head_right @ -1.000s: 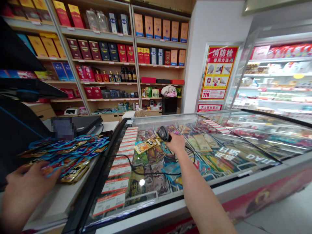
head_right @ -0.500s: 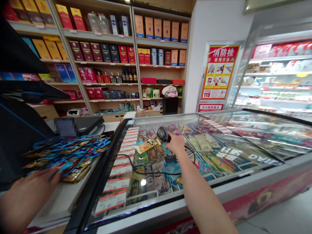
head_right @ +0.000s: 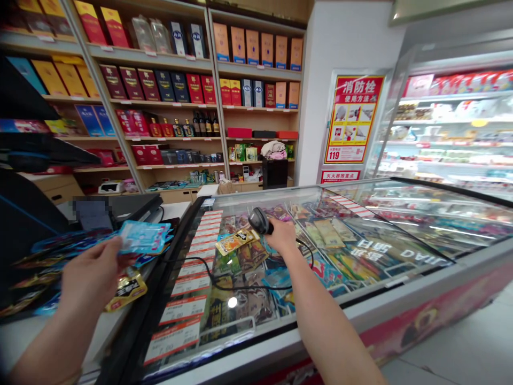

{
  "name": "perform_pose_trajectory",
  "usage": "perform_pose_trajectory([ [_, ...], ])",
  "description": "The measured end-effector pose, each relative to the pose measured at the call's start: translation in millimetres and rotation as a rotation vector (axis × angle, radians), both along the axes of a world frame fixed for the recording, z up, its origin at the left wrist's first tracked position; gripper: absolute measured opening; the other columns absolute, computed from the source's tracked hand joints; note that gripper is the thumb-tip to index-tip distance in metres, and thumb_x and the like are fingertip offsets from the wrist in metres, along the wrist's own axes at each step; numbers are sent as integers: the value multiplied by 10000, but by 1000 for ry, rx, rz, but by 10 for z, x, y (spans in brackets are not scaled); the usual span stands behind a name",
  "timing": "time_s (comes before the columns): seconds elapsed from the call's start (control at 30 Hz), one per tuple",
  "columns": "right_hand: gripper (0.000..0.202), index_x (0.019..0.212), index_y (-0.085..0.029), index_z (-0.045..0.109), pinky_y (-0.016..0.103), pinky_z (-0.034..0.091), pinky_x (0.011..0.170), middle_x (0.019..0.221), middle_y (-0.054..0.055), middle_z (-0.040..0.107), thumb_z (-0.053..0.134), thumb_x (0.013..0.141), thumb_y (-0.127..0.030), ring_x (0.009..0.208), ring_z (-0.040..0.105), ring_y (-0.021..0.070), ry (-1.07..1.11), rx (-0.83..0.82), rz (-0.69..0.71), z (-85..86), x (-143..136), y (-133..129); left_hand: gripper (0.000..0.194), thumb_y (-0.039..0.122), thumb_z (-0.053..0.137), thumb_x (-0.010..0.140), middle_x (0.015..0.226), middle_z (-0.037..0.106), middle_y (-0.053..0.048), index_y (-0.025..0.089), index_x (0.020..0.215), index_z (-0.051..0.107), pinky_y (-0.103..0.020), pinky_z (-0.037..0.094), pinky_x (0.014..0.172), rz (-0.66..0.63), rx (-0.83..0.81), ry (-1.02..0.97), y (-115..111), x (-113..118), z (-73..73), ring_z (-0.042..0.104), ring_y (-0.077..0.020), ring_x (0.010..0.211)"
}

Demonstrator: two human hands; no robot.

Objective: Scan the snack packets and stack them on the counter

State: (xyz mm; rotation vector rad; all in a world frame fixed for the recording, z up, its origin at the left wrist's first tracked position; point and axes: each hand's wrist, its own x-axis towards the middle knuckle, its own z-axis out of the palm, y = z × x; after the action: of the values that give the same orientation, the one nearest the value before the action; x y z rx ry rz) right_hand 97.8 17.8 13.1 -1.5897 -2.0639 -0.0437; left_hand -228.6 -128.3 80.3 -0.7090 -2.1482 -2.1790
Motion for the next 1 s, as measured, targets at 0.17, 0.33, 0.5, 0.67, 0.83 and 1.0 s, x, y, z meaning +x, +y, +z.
perform_pose_trajectory([
  [0.17,250,1001,-219,718,293,409,794,949,68,775,671,768,-298,919,699,247,76,93,108,-17,-20,11,189,13,634,727,673,637,6,164,638,562,-271,602,723,-443,241,-677,435,540,-100,645,-118,660],
  [0.33,213,915,-208,718,274,387,731,857,46,765,721,713,-275,826,693,225,107,147,381,-26,-100,-31,185,-8,586,774,669,665,-21,139,662,584,-302,626,739,-444,238,-811,605,674,-333,671,-129,677],
  [0.5,230,901,-214,710,256,371,711,828,21,754,764,710,-332,784,678,190,115,122,585,13,-214,-152,159,13,578,800,692,694,-42,118,692,628,-310,623,763,-502,198,-770,609,673,-457,686,-135,666],
  [0.67,211,898,-221,695,241,386,718,800,14,747,752,715,-308,792,685,187,27,95,668,22,-274,-212,142,58,632,778,675,688,-43,139,661,630,-335,612,788,-557,113,-694,613,668,-487,679,-145,637],
  [0.83,157,838,-227,695,250,407,748,784,11,749,730,732,-337,793,696,196,-82,46,626,47,-298,-248,147,76,607,805,660,682,-39,153,683,633,-325,609,763,-586,52,-635,614,674,-507,662,-134,604],
  [1.0,179,892,-246,720,258,426,780,846,10,770,719,748,-353,837,710,204,-130,8,604,58,-317,-269,106,102,642,777,659,681,-48,161,691,621,-350,618,736,-610,27,-585,618,668,-529,695,-177,672],
])
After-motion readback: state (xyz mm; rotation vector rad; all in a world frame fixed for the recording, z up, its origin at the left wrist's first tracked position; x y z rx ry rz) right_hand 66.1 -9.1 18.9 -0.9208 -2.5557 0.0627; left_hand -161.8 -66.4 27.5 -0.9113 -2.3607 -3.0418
